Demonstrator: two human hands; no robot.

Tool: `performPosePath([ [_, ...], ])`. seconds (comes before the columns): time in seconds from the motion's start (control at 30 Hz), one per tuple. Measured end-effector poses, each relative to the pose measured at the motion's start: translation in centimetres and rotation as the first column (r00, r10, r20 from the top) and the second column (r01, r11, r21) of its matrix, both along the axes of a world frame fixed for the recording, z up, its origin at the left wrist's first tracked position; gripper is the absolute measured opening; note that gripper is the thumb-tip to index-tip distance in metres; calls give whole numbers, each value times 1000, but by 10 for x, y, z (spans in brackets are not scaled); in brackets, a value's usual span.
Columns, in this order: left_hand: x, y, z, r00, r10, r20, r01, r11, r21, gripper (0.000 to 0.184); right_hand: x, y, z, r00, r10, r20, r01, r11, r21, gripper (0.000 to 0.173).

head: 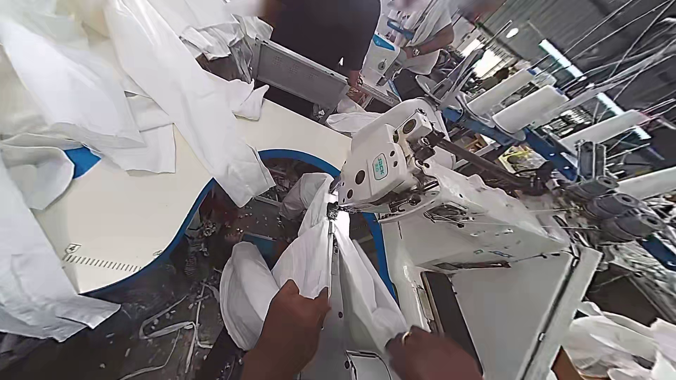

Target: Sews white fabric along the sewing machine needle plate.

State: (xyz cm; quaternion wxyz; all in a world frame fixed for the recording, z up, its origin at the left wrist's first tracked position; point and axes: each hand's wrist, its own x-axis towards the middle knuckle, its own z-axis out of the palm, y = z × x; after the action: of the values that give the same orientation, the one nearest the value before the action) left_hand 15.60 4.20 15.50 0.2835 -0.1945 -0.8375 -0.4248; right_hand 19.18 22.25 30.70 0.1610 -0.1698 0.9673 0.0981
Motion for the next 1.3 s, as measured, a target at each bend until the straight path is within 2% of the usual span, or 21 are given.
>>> performPosePath([
  [0.07,8,10,-4,999,-7,34,6,999,46,27,18,-27,-8,986,169,2,-166,971,-173,10],
  [0.13,6,12,-12,996,-7,85,-2,995,105,27,17,-36,-26,977,205,57,-184,948,-259,12],
  [0.2,-5,13,-14,995,2,101,-17,990,143,28,9,-33,-28,977,206,50,-188,953,-237,17],
  [0.3,-13,9,-9,997,7,81,-16,995,104,30,-1,-29,-17,976,207,69,-187,956,-226,22],
  [0.4,-7,3,3,993,-17,113,8,997,75,27,-9,-26,-13,977,200,69,-176,951,-254,20],
  [0.53,-5,3,1,993,-40,107,35,998,53,24,-15,-25,-24,977,189,104,-152,945,-290,20],
  [0.63,-6,4,3,994,-50,99,48,999,23,22,-22,-27,-33,985,156,68,-129,945,-301,18],
  [0.77,-10,7,7,994,-22,108,23,1000,-4,22,-27,-28,-27,993,114,-16,-113,940,-323,15],
  [0.87,-8,3,13,991,32,126,-28,999,-35,24,-40,-3,-19,994,98,43,-76,929,-362,14],
  [0.97,-1,4,11,990,55,128,-53,998,-19,23,-48,11,-13,992,50,114,-24,976,-215,12],
  [1.0,-1,7,11,991,56,121,-56,998,0,22,-42,4,-10,991,109,78,-88,969,-231,10],
  [1.07,4,14,11,991,45,128,-49,998,32,20,-24,-15,-17,969,246,22,-219,897,-384,10],
  [1.13,4,14,9,991,46,124,-51,998,34,19,-20,-25,-35,967,251,37,-200,844,-497,15],
  [1.2,3,10,9,992,42,122,-45,999,22,19,-20,-24,-37,970,242,24,-202,857,-475,17],
  [1.3,4,6,9,993,45,106,-43,999,-21,17,-20,-24,-22,968,249,-25,-242,905,-351,24],
])
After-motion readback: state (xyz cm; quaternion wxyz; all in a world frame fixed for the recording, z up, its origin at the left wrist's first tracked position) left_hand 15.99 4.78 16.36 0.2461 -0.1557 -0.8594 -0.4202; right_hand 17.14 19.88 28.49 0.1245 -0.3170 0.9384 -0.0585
